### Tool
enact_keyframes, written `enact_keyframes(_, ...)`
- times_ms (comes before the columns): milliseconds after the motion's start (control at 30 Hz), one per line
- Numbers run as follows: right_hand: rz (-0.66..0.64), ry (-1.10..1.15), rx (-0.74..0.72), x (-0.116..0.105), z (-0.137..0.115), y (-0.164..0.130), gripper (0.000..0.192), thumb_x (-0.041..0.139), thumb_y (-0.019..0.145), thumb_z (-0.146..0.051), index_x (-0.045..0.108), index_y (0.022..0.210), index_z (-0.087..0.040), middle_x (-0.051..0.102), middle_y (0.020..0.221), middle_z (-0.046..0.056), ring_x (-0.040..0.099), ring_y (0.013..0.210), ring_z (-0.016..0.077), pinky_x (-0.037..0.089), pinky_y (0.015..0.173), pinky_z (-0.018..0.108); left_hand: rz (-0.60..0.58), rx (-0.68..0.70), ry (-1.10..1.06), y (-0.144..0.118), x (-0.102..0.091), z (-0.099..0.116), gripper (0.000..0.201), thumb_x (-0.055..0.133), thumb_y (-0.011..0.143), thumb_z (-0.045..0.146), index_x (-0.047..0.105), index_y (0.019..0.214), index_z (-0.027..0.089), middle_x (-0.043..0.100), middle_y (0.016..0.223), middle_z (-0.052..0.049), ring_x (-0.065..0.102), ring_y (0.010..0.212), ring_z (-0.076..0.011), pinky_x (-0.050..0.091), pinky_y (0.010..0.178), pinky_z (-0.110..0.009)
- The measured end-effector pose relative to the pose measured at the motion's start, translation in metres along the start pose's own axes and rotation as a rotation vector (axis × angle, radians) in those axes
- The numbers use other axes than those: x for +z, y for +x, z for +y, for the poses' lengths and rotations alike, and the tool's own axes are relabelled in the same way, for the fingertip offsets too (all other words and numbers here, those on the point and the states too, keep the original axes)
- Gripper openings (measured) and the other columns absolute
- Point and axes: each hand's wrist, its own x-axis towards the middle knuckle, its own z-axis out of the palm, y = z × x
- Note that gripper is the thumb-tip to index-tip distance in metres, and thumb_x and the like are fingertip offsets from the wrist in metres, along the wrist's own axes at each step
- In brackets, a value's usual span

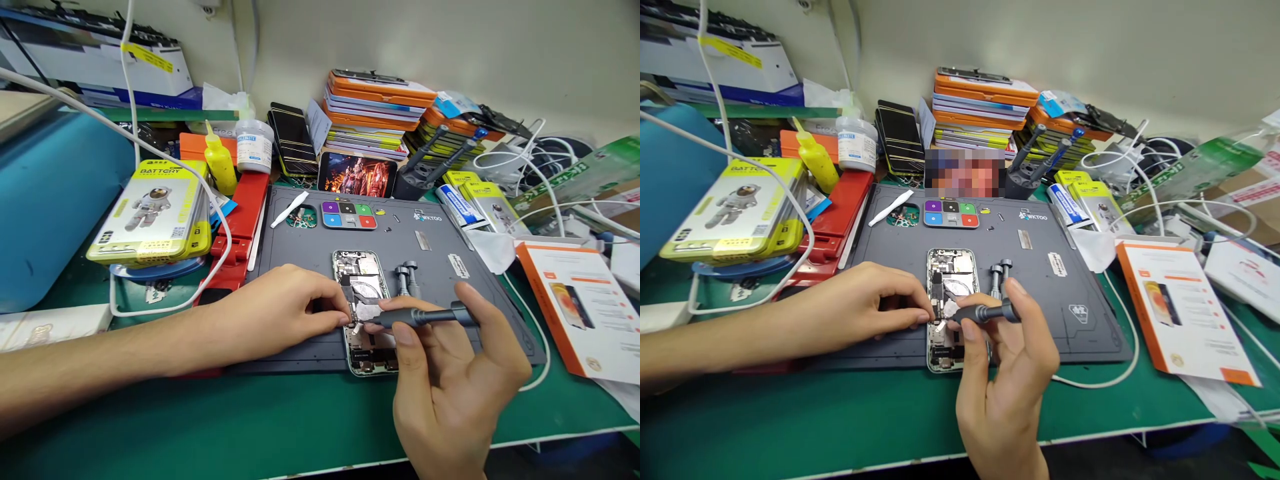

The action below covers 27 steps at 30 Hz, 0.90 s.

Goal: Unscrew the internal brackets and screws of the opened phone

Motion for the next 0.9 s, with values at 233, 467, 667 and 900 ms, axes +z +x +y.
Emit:
enact_keyframes(233, -0.001, 0.040, 0.039, 0.001, -0.003, 0.001, 0.073, 0.063, 0.099, -0.002, 0.039, 0.160, -0.034, 0.072, 0.115, 0.003, 0.076, 0.101, 0.0122, 0.070, 0.084, 0.024, 0.002, 0.011, 0.000, 0.000, 0.000, -0.001, 0.010, 0.072, 0.104, 0.026, 0.081, 0.101, 0.023, 0.082, 0.098, 0.008, 0.072, 0.083, -0.0097, 0.048, 0.073, -0.017)
enact_keyframes(467, 0.002, 0.052, 0.024, -0.002, -0.004, 0.001, 0.068, 0.064, 0.099, -0.003, 0.043, 0.157, -0.031, 0.076, 0.111, 0.004, 0.079, 0.096, 0.0170, 0.072, 0.078, 0.031, -0.032, -0.004, -0.023, -0.001, 0.000, -0.002, 0.009, 0.074, 0.103, 0.024, 0.083, 0.102, 0.023, 0.083, 0.100, 0.006, 0.076, 0.092, -0.0121, 0.050, 0.079, -0.018)
enact_keyframes(667, -0.049, 0.054, -0.070, -0.004, -0.004, 0.001, 0.072, 0.066, 0.093, 0.002, 0.046, 0.155, -0.029, 0.078, 0.110, 0.004, 0.081, 0.099, 0.0192, 0.073, 0.084, 0.039, -0.074, -0.003, 0.007, 0.000, -0.001, 0.001, 0.009, 0.074, 0.103, 0.024, 0.083, 0.103, 0.023, 0.083, 0.100, 0.005, 0.076, 0.092, -0.0142, 0.049, 0.078, -0.020)
enact_keyframes(900, 0.060, 0.027, 0.013, -0.004, -0.005, 0.002, 0.069, 0.063, 0.100, -0.006, 0.039, 0.161, -0.027, 0.076, 0.107, 0.006, 0.077, 0.100, 0.0196, 0.071, 0.082, 0.037, -0.041, 0.028, 0.125, -0.001, 0.002, 0.009, 0.008, 0.069, 0.104, 0.022, 0.076, 0.101, 0.022, 0.076, 0.092, 0.006, 0.067, 0.073, -0.0109, 0.044, 0.065, -0.020)
